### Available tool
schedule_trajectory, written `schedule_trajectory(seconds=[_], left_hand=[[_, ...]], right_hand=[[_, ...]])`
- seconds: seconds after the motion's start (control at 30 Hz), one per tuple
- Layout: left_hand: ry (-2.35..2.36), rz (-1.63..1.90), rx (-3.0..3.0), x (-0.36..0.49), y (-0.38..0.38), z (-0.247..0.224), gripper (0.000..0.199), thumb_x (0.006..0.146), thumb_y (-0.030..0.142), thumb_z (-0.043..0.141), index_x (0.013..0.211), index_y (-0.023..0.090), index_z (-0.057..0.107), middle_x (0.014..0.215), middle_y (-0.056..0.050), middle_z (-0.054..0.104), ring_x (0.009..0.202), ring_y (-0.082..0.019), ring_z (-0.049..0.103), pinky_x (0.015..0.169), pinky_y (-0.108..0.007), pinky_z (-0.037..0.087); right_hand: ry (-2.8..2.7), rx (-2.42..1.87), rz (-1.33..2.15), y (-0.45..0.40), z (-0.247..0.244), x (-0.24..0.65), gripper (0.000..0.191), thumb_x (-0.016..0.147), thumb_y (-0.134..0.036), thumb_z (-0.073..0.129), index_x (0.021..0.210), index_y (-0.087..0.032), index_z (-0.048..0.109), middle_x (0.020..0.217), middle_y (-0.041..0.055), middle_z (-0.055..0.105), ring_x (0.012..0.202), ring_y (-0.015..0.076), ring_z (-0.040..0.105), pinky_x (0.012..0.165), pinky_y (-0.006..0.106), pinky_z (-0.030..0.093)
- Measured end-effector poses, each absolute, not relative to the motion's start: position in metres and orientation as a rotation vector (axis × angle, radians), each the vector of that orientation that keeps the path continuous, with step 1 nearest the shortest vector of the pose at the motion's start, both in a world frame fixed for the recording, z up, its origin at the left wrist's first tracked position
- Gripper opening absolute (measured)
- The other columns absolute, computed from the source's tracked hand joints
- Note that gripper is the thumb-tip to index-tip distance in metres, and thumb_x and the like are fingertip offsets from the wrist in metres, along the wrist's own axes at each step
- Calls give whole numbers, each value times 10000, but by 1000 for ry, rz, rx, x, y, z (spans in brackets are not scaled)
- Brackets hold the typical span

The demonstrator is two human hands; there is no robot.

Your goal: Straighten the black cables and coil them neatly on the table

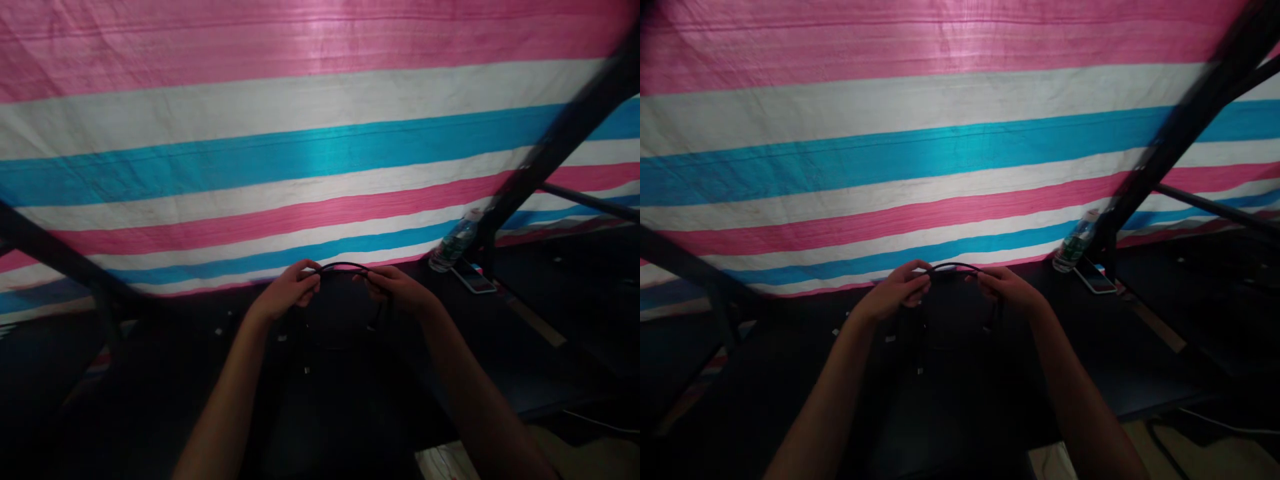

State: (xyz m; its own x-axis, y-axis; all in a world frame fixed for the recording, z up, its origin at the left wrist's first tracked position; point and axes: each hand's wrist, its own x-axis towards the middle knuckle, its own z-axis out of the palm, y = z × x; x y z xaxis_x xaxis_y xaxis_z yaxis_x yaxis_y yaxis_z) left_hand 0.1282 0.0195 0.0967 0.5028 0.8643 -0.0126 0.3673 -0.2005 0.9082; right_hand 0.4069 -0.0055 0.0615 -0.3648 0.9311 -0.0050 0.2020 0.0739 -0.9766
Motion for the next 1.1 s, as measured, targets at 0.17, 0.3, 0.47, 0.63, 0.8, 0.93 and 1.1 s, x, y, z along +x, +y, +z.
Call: schedule_trajectory(seconds=[0.17, 0.3, 0.47, 0.63, 0.8, 0.93, 1.1], left_hand=[[812, 662, 1456, 101, 4, 154, 339, 931, 468, 570, 1189, 251, 533, 740, 23, 575, 443, -58, 400, 393, -168, 223], [871, 621, 1700, 110, -10, 172, 348, 942, 460, 540, 1177, 212, 607, 763, -1, 607, 515, -85, 461, 427, -178, 310], [954, 773, 1800, 106, -21, 177, 304, 912, 440, 569, 1027, 185, 687, 669, 16, 574, 564, -109, 486, 479, -192, 328], [1006, 791, 1735, 95, -25, 182, 274, 884, 434, 595, 907, 177, 688, 589, 46, 498, 473, -82, 397, 424, -186, 255], [1048, 738, 1677, 94, -27, 180, 288, 876, 455, 621, 942, 183, 689, 590, 52, 478, 457, -72, 373, 395, -171, 228], [1041, 765, 1540, 88, -25, 176, 319, 850, 493, 659, 920, 182, 663, 573, 67, 443, 428, -55, 335, 383, -159, 187], [984, 990, 1406, 77, -20, 174, 326, 829, 479, 712, 792, 181, 584, 574, 74, 437, 411, -26, 289, 379, -146, 176]], right_hand=[[-1490, -663, 1807, -3, 115, 374, 339, 941, -432, 631, 1048, -111, 659, 652, -70, 413, 471, 50, 337, 438, 201, 252], [-1729, -628, 1864, 0, 140, 345, 339, 948, -448, 623, 920, -110, 639, 621, -70, 452, 446, 43, 374, 413, 187, 264], [-2045, -763, 1530, 5, 162, 338, 352, 987, -460, 551, 887, -131, 628, 565, -47, 584, 431, 60, 482, 414, 172, 361], [-2092, -718, 1511, 3, 170, 346, 311, 966, -442, 590, 990, -134, 621, 702, 21, 728, 521, 92, 608, 506, 203, 467], [-2049, -920, 1289, -6, 168, 349, 289, 954, -430, 602, 917, -146, 643, 877, 82, 766, 790, 162, 708, 675, 262, 516], [-1982, -879, 1357, -6, 163, 351, 335, 948, -467, 609, 843, -150, 636, 824, 66, 740, 807, 186, 721, 686, 272, 514], [-1770, -614, 1617, -3, 155, 355, 380, 984, -483, 548, 864, -132, 631, 836, 92, 720, 712, 164, 688, 637, 276, 523]])
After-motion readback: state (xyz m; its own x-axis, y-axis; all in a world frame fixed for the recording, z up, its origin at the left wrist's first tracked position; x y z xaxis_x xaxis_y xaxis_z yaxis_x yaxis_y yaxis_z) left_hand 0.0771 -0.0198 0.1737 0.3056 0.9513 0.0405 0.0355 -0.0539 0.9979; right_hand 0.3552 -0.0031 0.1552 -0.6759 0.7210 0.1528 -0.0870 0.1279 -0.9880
